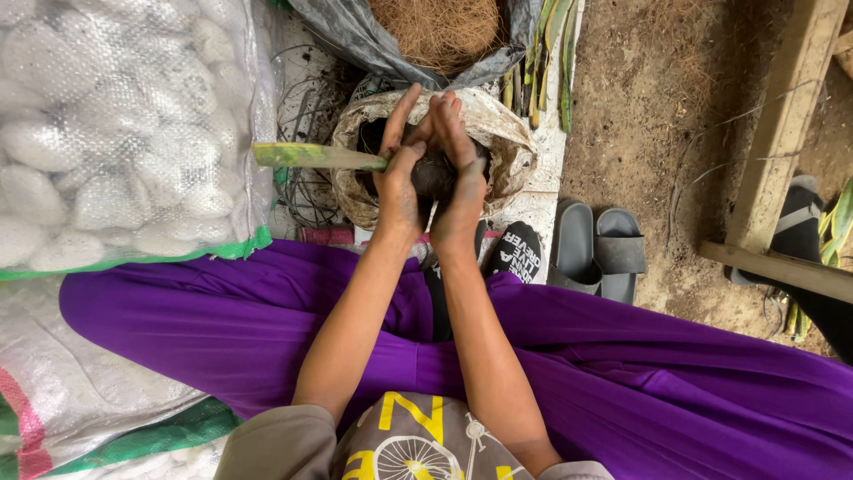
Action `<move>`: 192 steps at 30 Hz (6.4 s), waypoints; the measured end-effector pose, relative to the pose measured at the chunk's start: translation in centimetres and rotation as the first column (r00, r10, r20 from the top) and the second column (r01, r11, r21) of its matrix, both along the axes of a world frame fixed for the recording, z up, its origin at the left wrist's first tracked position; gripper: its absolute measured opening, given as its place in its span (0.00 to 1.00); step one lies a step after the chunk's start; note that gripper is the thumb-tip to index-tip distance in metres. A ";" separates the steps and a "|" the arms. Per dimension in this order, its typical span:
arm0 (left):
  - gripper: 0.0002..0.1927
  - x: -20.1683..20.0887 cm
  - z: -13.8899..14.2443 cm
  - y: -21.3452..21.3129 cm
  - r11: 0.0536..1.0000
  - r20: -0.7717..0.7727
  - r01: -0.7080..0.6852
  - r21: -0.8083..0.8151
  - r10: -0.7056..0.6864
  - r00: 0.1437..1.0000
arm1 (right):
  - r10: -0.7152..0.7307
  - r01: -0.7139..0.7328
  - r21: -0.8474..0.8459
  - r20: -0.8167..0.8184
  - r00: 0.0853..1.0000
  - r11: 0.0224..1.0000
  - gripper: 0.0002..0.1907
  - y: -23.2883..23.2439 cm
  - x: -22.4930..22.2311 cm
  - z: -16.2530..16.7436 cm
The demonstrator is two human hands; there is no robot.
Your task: The person sits cross-legged and repeatedly shapes a dark clay-like lump with both hands, using a green leaf to smooth and press the surface. The person rotates the lump and continues to refine its shape without placing it elsewhere.
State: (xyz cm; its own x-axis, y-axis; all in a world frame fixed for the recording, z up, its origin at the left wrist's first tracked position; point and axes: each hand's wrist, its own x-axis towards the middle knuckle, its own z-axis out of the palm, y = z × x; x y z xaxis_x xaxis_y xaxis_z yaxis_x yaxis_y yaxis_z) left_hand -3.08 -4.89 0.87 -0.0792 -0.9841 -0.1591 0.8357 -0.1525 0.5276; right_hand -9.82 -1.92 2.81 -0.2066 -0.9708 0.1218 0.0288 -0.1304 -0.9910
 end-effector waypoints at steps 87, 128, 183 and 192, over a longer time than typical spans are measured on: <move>0.23 -1.5 -0.3 1.9 0.844 0.658 -0.010 -0.537 0.426 0.621 | 0.121 -0.213 0.112 0.538 0.834 0.971 0.36 -1.2 -2.7 -0.8; 0.31 -1.0 -1.6 0.5 0.917 0.815 -0.080 -0.391 0.385 0.434 | -0.161 0.105 0.215 0.261 0.952 0.971 0.33 -0.6 -2.3 -1.1; 0.23 -0.9 -0.1 0.4 0.880 0.456 -0.034 -0.474 0.278 0.846 | -0.025 -0.048 0.129 0.509 0.860 0.990 0.40 -1.0 -1.3 0.8; 0.26 -0.8 1.5 1.5 0.893 0.692 0.128 -0.432 0.237 0.682 | -0.187 -0.199 0.359 0.794 0.578 0.912 0.45 -1.0 -3.0 0.2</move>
State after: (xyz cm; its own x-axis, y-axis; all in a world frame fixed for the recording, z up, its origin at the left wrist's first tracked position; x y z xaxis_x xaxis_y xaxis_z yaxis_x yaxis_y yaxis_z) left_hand -3.87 -3.36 2.39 -0.0650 -0.9584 0.2780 0.1709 0.2638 0.9493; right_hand -12.78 -2.87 3.02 -0.0231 -0.8912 -0.4531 0.8266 0.2379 -0.5100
